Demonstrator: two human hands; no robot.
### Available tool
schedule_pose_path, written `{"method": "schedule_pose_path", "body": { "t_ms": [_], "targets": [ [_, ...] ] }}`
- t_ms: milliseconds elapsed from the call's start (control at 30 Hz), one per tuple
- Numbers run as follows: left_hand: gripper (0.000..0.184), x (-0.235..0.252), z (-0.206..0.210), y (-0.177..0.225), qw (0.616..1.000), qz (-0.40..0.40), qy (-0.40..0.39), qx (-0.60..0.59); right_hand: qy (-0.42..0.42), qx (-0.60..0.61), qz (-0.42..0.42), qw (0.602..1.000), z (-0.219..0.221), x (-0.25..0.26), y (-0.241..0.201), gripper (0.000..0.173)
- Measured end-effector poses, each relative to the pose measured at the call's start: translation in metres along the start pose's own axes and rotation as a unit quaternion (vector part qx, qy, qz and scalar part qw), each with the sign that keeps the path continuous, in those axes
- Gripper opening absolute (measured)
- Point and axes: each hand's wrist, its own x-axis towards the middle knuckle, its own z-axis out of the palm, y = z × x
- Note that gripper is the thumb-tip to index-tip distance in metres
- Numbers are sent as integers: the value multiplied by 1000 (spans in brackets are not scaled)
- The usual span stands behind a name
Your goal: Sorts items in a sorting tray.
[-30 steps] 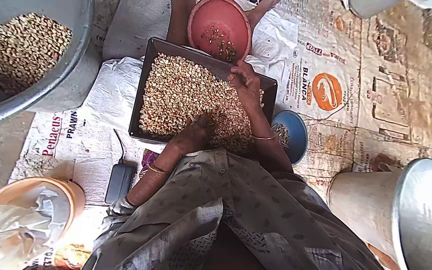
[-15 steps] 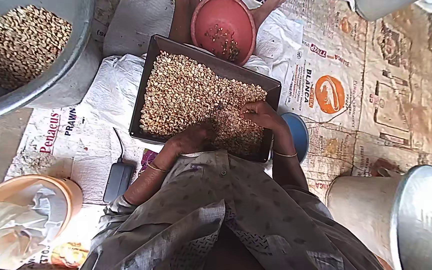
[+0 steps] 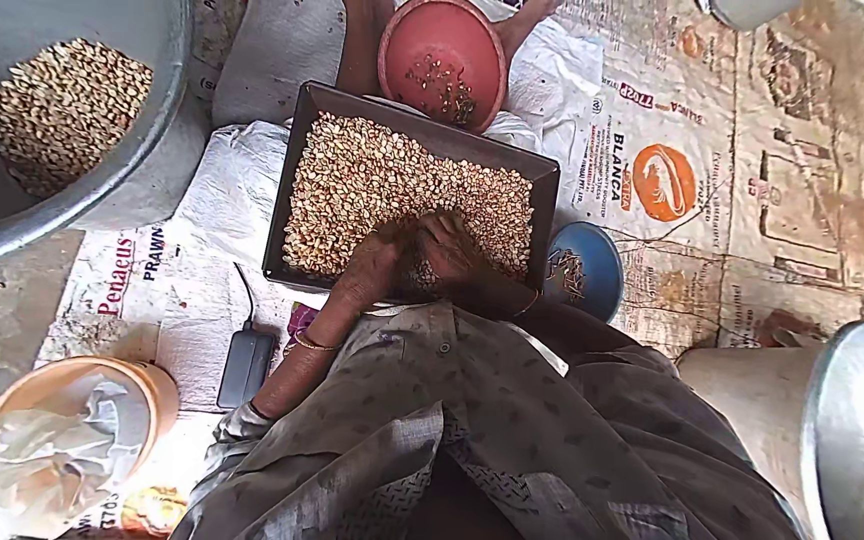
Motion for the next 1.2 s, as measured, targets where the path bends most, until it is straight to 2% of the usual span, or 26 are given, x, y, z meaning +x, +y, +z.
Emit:
{"method": "schedule_pose_path", "body": {
  "t_ms": [100,200,267,333,433,500,533,600,667,733,833,933,967,1067,1133,1200],
  "targets": [
    [32,-4,-9,14,999,21,-38,20,33,-83,123,988,-11,-8,34,23],
    [23,-7,-15,17,996,76,-47,-27,-17,-97,309,946,-41,4,51,36],
    [21,-8,-20,17,992,102,-57,-57,8,-80,347,934,-59,16,55,36],
    [26,-6,-17,13,986,120,-80,-87,22,-20,318,948,-72,33,44,35],
    [24,12,9,-15,979,152,-105,-90,12,95,151,984,-59,64,20,33],
    [17,4,-9,2,983,104,-124,-91,-47,134,51,989,-35,79,7,40],
    [16,-1,-18,11,985,82,-124,-90,-68,141,35,987,-25,83,7,43],
    [14,-8,-24,17,990,48,-99,-91,-59,133,69,987,-18,81,20,35],
    [20,-9,-23,17,995,2,-75,-71,-58,105,166,979,-32,71,38,27],
    [24,0,-11,8,998,-12,-50,-24,-90,99,246,960,-48,52,53,26],
    [25,18,11,-15,1000,-12,-13,-5,-128,232,211,941,-72,19,62,18],
    [28,19,14,-17,999,-10,-41,2,-136,401,183,887,-89,9,53,20],
    [29,19,13,-17,998,-9,-58,1,-118,401,197,887,-94,13,50,21],
    [31,18,11,-15,997,-7,-79,-6,-50,259,222,939,-91,39,55,28],
    [34,13,8,-12,997,4,-72,-20,4,223,189,956,-77,58,54,29],
    [30,-3,-14,11,997,-7,-67,-35,45,243,127,961,-56,72,46,26]
  ]
}}
